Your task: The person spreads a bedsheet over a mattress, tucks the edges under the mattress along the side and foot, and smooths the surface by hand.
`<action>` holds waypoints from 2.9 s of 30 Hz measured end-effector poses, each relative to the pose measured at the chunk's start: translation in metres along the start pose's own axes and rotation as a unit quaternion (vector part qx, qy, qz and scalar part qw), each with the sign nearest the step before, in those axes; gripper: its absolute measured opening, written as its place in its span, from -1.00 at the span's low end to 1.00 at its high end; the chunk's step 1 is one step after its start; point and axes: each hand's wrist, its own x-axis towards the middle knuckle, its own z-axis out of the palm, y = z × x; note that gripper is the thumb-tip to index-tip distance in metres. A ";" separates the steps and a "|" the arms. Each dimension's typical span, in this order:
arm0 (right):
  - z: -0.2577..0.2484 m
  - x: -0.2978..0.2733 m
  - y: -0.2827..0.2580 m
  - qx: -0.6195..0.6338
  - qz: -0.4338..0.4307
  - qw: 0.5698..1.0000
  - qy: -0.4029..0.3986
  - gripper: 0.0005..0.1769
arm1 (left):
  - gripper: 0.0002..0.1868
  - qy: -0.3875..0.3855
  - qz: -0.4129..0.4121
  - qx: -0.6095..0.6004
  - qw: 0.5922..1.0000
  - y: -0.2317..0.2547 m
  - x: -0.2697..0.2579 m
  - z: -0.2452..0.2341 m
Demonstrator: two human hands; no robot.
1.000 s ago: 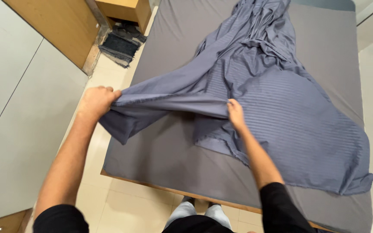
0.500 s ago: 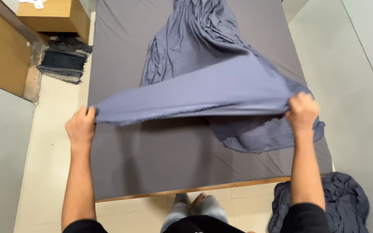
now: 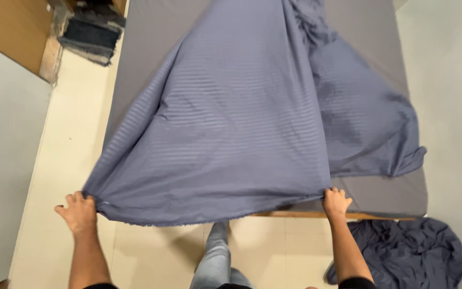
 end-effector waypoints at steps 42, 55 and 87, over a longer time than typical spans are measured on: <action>0.422 0.057 -0.197 0.292 0.040 0.795 0.531 -0.24 | -0.35 0.324 0.085 -0.341 0.879 0.288 0.074 0.206; 0.393 -0.009 -0.152 0.146 0.010 0.904 0.401 -0.77 | -0.77 0.419 0.155 -0.373 0.813 0.252 0.086 0.241; 0.432 -0.095 -0.314 0.018 -0.143 0.970 0.197 -0.69 | -0.60 0.389 0.033 -0.566 0.726 0.141 0.176 0.354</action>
